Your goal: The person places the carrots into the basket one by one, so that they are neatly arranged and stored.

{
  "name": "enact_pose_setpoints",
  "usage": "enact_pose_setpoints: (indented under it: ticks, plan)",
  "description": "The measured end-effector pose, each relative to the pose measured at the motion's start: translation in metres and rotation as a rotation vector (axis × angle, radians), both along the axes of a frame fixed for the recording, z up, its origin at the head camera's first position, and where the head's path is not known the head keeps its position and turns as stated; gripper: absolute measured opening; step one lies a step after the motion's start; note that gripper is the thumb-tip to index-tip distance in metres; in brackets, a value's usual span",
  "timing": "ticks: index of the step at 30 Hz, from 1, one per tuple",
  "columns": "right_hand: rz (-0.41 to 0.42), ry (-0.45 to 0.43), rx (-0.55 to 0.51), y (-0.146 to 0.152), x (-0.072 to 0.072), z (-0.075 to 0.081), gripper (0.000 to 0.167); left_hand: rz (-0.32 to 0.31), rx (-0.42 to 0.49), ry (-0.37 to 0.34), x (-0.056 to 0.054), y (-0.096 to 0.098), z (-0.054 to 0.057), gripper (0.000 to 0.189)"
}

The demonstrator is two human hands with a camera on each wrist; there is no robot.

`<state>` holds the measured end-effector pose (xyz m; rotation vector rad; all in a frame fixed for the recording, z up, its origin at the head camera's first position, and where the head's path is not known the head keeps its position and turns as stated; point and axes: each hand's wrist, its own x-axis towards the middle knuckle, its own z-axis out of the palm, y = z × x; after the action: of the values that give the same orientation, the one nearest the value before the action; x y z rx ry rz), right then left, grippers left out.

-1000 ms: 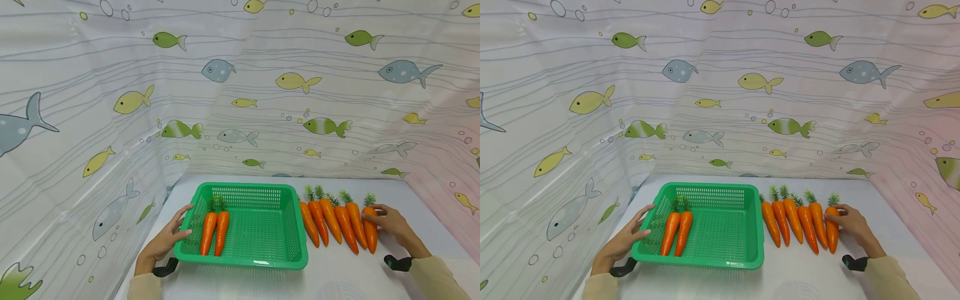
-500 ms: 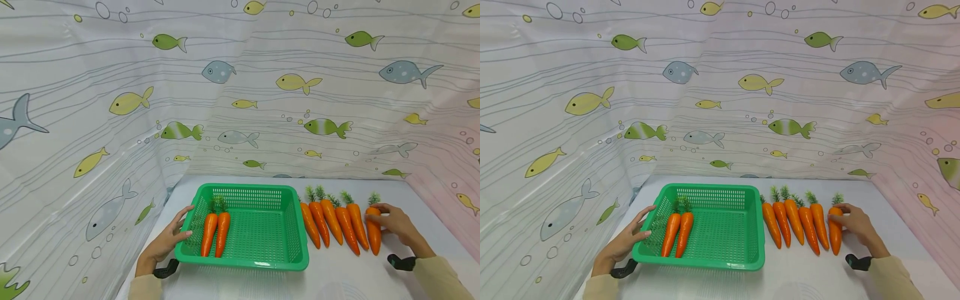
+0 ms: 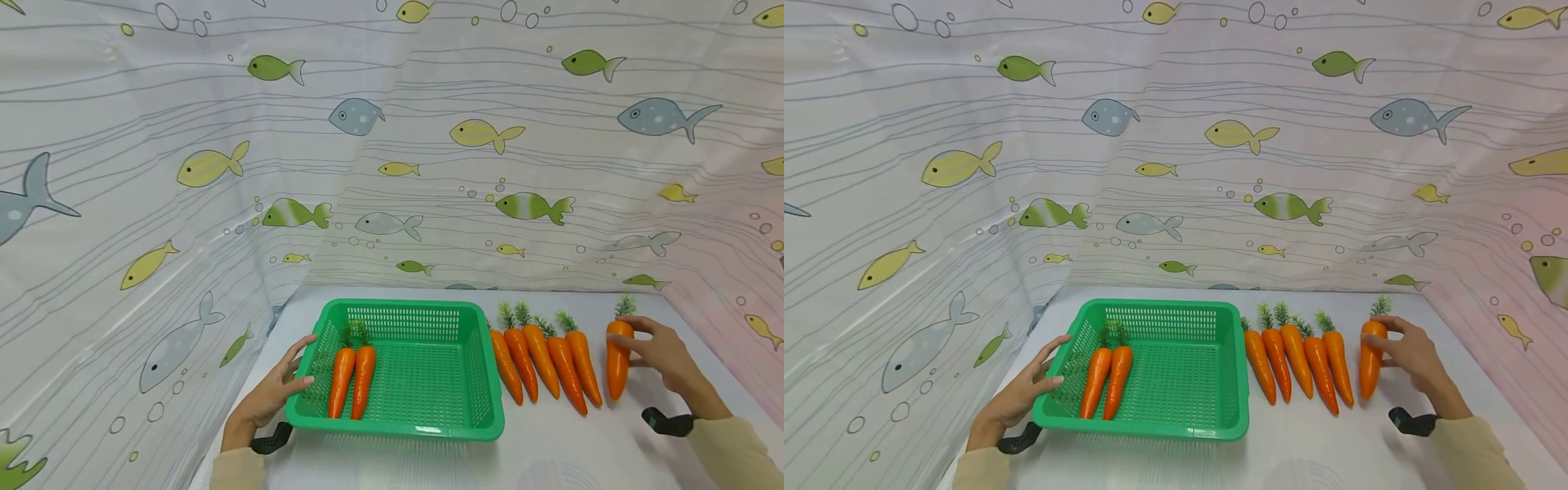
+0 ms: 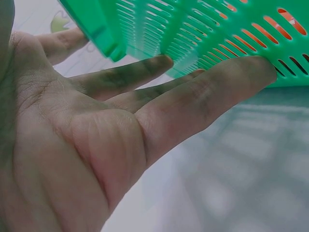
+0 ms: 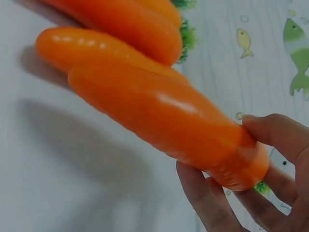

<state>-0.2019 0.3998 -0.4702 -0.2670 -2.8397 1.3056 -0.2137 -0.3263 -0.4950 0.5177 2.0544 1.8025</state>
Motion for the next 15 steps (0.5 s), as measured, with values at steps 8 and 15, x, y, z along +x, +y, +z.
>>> enact_pose_setpoints:
  ticks: [8, 15]
  plan:
    - [0.043, 0.062, -0.040, -0.014, -0.004, 0.014, 0.079, -0.010, -0.004, 0.007, 0.001, -0.001, -0.001, 0.078]
    - [0.059, 0.067, -0.073, -0.033, -0.010, 0.028, 0.080, -0.028, 0.051, -0.021, -0.002, -0.002, -0.001, 0.078]
